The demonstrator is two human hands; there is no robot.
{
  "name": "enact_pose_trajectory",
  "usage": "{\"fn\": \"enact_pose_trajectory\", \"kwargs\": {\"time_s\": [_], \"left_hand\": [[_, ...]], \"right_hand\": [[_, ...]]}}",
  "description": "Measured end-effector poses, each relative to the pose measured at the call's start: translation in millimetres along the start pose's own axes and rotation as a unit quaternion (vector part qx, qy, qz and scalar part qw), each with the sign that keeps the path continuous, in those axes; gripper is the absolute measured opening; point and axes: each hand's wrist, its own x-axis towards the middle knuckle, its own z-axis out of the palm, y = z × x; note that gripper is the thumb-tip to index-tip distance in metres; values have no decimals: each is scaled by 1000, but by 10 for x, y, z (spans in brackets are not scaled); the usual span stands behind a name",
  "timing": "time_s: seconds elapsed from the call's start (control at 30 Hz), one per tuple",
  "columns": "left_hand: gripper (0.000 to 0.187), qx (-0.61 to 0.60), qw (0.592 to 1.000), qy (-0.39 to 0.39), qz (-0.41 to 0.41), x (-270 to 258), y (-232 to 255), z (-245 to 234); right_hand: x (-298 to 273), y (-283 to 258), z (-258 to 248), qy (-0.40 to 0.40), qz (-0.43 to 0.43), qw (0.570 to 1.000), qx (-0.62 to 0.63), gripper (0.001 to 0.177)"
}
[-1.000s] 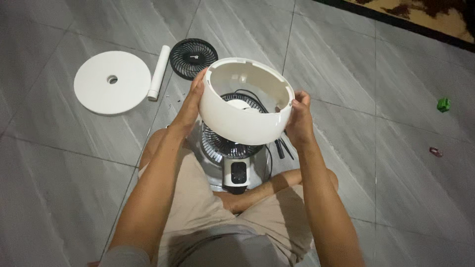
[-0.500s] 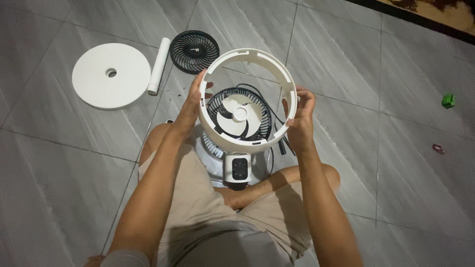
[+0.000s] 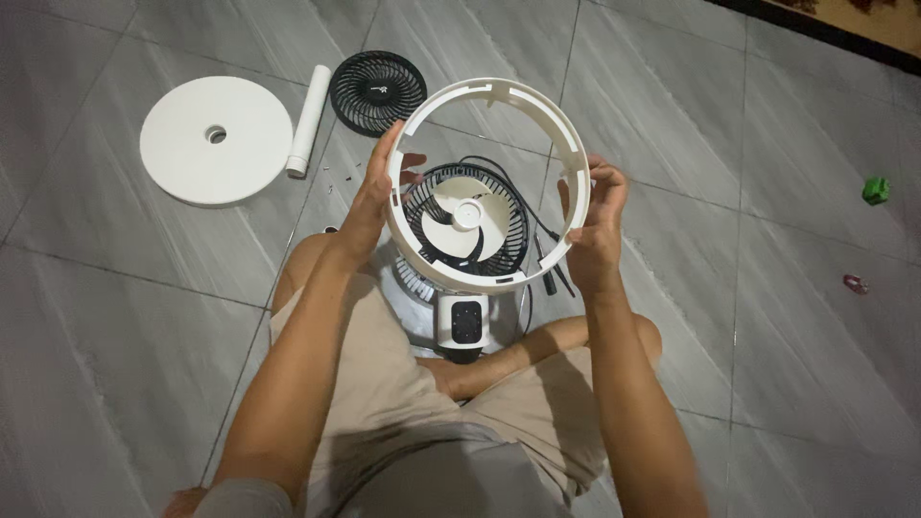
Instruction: The person sits on the floor and reassembles a disassembled electric fan. They use a screwdriver to secure the motor housing, then attach the fan blade, front grille, and outer casing.
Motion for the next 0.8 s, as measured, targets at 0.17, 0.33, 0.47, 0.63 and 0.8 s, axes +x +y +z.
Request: {"fn": "enact_pose_trajectory", "kwargs": {"time_s": [0.17,0.33,0.47,0.63,0.8], "left_hand": [[110,-11,1000,-9,9,-26,-10,-11],[111,0,1000,3,10,-6,-16,28],[111,5,1000,15,12,-19,-36,31],[106,-29,1000,-4,0,-33,-69,-6],[101,-26,1000,10,6,-21,-120,4]], "right_hand": [[-2,-28,12,4,3,999,-44,92],[-15,-58,27,5,2,1000,-26,89],[-18,-73,50,10,7,999,-37,90],[-15,-105,76,10,2,999,-36,89],[-25,-144,131,28,13,998,-57,82]]}}
